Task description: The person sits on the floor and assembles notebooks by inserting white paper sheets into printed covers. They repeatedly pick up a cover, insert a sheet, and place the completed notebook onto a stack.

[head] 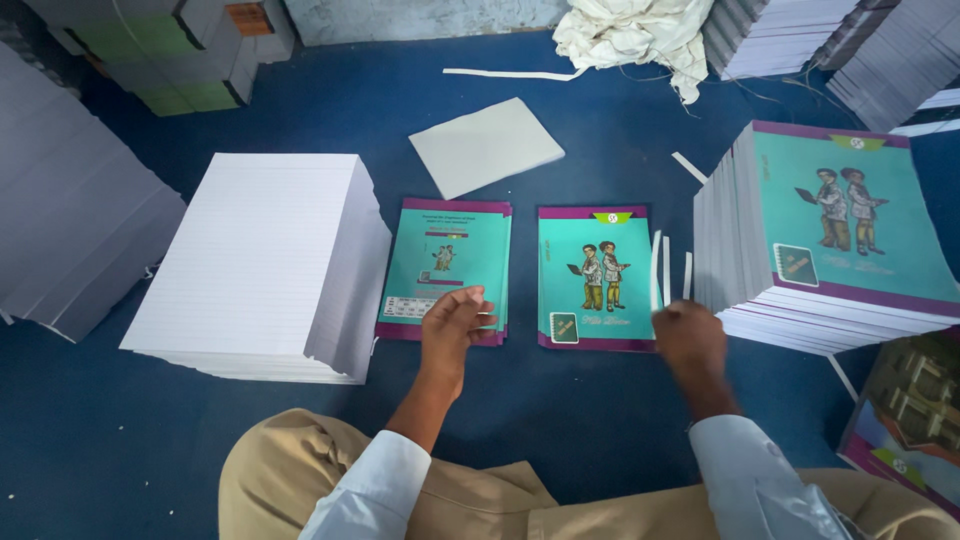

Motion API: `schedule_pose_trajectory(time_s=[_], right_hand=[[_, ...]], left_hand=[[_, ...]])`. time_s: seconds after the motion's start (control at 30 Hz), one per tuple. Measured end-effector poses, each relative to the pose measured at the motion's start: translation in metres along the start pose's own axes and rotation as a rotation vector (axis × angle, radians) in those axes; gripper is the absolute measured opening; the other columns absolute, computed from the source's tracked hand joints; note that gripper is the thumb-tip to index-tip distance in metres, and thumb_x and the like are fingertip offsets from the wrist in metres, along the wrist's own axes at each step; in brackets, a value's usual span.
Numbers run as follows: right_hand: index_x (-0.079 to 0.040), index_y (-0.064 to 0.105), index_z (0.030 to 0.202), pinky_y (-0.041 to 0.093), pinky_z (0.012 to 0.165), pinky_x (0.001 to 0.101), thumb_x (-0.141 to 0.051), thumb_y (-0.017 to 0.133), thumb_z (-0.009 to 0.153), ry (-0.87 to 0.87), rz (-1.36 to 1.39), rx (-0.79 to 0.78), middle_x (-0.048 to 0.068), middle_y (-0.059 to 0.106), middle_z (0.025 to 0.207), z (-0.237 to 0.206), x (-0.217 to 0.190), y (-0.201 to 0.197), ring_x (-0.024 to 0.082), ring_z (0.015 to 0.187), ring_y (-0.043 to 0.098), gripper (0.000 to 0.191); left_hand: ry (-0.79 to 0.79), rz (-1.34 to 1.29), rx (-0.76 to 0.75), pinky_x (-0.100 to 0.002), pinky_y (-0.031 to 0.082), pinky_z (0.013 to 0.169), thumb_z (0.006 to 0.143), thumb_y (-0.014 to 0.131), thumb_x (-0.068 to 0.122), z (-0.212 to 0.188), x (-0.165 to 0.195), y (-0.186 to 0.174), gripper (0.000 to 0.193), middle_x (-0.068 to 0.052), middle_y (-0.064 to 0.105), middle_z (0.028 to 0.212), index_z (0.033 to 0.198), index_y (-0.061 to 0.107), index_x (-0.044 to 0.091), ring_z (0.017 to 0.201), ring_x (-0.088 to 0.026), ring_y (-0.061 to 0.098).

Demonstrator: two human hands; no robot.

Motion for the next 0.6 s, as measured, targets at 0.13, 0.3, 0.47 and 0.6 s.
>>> schedule_pose_trajectory(time_s=[0.13,0.3,0.47,0.6], right_hand=[[-0.01,0.076,0.11,0.059,0.086,0.0458,-0.033,0.06,0.1,0.095,-0.152,0.081,0.019,0.076,0.105,-0.003,0.012,-0.016,0.034,0.095,0.074,0.031],[-0.005,0.078,0.111,0.059,0.087,0.0455,-0.032,0.063,0.1,0.214,-0.199,0.094,0.022,0.076,0.112,-0.007,0.025,-0.024,0.037,0.103,0.074,0.032],[-0.006,0.077,0.115,0.059,0.089,0.046,-0.029,0.07,0.095,0.236,-0.187,0.064,0.021,0.075,0.115,-0.003,0.033,-0.024,0.038,0.106,0.073,0.032],[-0.003,0.079,0.114,0.059,0.09,0.045,-0.031,0.074,0.092,0.18,-0.195,0.031,0.022,0.076,0.114,-0.006,0.029,-0.026,0.039,0.107,0.074,0.036]], left_hand=[[0.013,0.007,-0.017,-0.033,0.055,0.076,0.092,0.07,0.03,0.0,0.0,0.0,0.024,-0.005,0.072,0.095,0.106,0.073,0.011,0.084,-0.017,0.07],[0.021,-0.006,-0.036,-0.033,0.055,0.076,0.093,0.069,0.029,0.001,-0.002,0.0,0.027,-0.005,0.072,0.095,0.109,0.072,0.008,0.084,-0.016,0.069],[0.033,0.015,-0.038,-0.031,0.054,0.074,0.093,0.07,0.029,0.002,-0.002,0.001,0.027,-0.005,0.072,0.093,0.109,0.072,0.008,0.082,-0.016,0.069],[0.05,0.101,-0.033,-0.03,0.052,0.07,0.092,0.07,0.028,0.002,0.001,0.002,0.028,-0.005,0.072,0.091,0.108,0.074,0.006,0.078,-0.015,0.067]])
Point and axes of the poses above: each hand's wrist, its own z-axis towards the middle knuckle, its own y-axis out of the palm, x = y × z, the point moved 9 cm from there along z, towards the middle knuckle
